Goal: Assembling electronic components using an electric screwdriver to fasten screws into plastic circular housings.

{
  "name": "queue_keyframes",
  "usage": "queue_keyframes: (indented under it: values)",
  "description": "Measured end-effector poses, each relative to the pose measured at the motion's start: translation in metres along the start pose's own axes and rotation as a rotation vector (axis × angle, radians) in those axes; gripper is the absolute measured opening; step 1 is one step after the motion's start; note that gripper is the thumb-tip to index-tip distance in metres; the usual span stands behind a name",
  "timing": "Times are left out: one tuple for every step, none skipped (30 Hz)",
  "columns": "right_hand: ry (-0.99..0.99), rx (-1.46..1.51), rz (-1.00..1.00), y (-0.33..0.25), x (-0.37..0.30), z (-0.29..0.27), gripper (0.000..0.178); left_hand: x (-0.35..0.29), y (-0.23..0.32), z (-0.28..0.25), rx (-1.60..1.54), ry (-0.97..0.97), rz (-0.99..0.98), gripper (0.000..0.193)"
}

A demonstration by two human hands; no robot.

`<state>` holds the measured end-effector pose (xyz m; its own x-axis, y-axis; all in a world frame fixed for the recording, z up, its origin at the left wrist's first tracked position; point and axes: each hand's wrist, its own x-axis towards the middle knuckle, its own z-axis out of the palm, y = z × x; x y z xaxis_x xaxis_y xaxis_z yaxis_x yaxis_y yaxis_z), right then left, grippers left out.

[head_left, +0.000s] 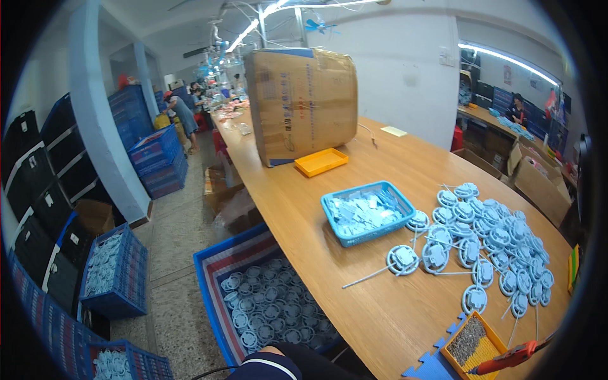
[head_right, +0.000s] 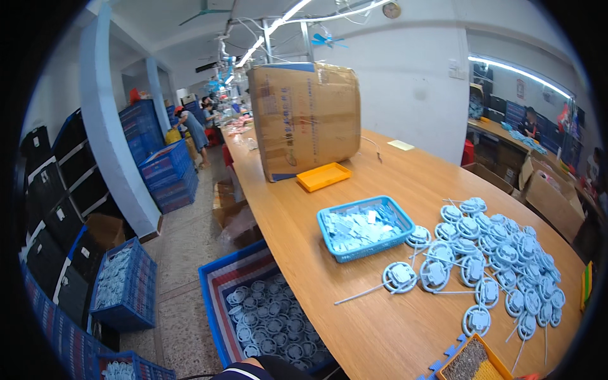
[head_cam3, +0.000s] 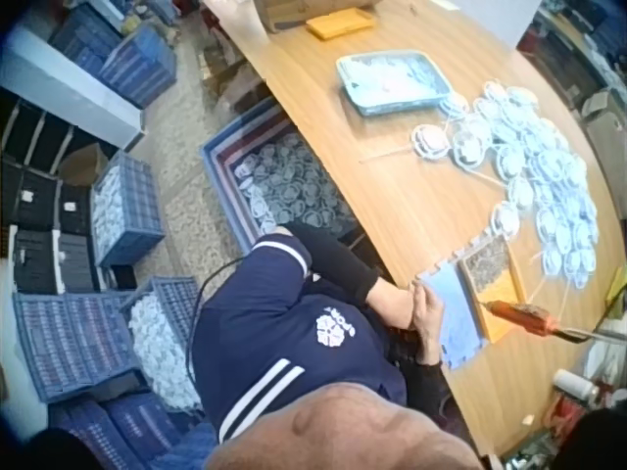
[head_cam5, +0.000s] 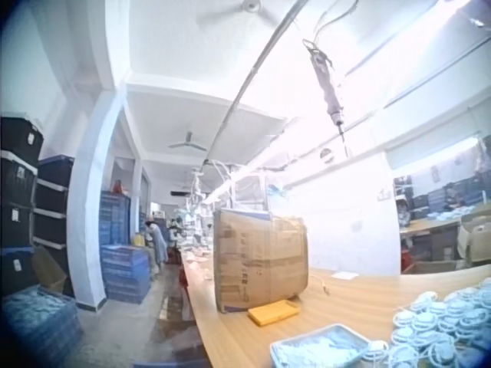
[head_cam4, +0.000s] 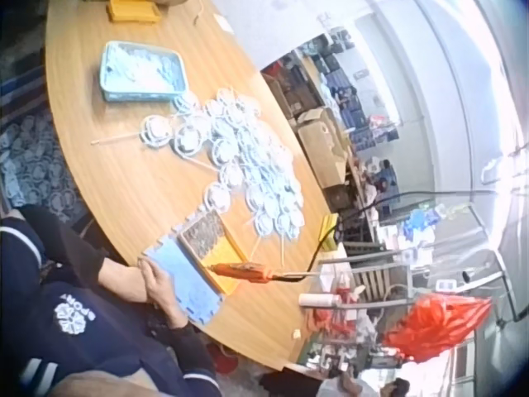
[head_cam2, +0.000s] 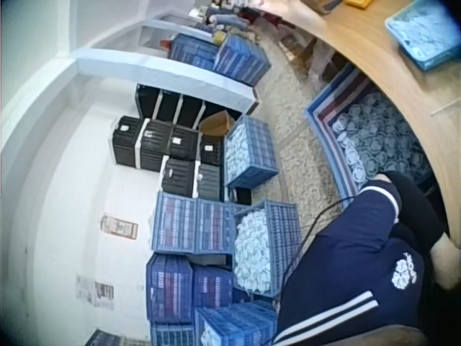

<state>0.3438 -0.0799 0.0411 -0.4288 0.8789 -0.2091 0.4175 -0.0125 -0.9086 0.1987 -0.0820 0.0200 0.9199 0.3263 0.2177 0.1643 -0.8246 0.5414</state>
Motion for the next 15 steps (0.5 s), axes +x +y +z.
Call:
queue_keyframes:
  values:
    - [0.059,-0.081,-0.041,0.008,-0.002,0.002,0.024,0.002,0.003,0.004,0.008,-0.053,-0.019,0.014]
    - [0.079,-0.086,-0.001,0.005,-0.003,0.0,0.024,0.004,0.006,-0.008,0.056,-0.143,0.015,0.015]
    - [0.164,-0.295,-0.277,-0.003,0.002,-0.006,0.022,0.0,-0.011,0.018,-0.066,-0.037,0.023,0.017]
    - [0.241,-0.518,-0.53,-0.014,-0.002,-0.018,0.021,0.001,-0.011,-0.001,-0.135,0.188,0.175,0.018]
    - [0.308,-0.513,-0.532,-0.025,-0.01,-0.035,0.019,0.001,-0.01,-0.032,-0.202,0.091,0.094,0.019]
    - [0.356,-0.497,-0.569,-0.038,-0.024,-0.047,0.018,-0.011,-0.022,-0.024,-0.23,0.131,-0.021,0.034]
    - [0.463,-0.485,-0.633,-0.031,-0.037,-0.061,0.019,-0.018,-0.035,-0.041,-0.169,0.349,0.013,0.031]
    - [0.573,-0.464,-0.717,-0.033,-0.045,-0.077,0.02,-0.03,-0.049,-0.058,-0.067,0.514,0.013,0.027]
    - [0.641,-0.451,-0.755,-0.04,-0.056,-0.095,0.019,-0.043,-0.06,-0.082,-0.007,0.426,-0.184,0.036]
    - [0.831,-0.51,-0.759,-0.022,-0.072,-0.115,0.039,-0.063,-0.088,-0.083,0.21,0.576,-0.228,0.038]
    - [1.034,-0.576,-0.76,-0.009,-0.092,-0.137,0.058,-0.068,-0.099,-0.101,0.267,0.539,-0.422,0.04]
    - [1.185,-0.469,-0.684,0.006,-0.106,-0.154,0.067,-0.075,-0.124,-0.107,0.433,0.616,-0.47,0.043]
    - [1.34,-0.359,-0.606,0.009,-0.117,-0.167,0.075,-0.078,-0.153,-0.109,0.456,0.669,-0.553,0.049]
    - [1.243,-0.292,-0.602,0.013,-0.11,-0.18,0.081,-0.084,-0.178,-0.113,0.486,0.726,-0.658,0.055]
    - [1.145,-0.223,-0.597,0.02,-0.092,-0.191,0.088,-0.089,-0.2,-0.121,0.519,0.719,-0.771,0.063]
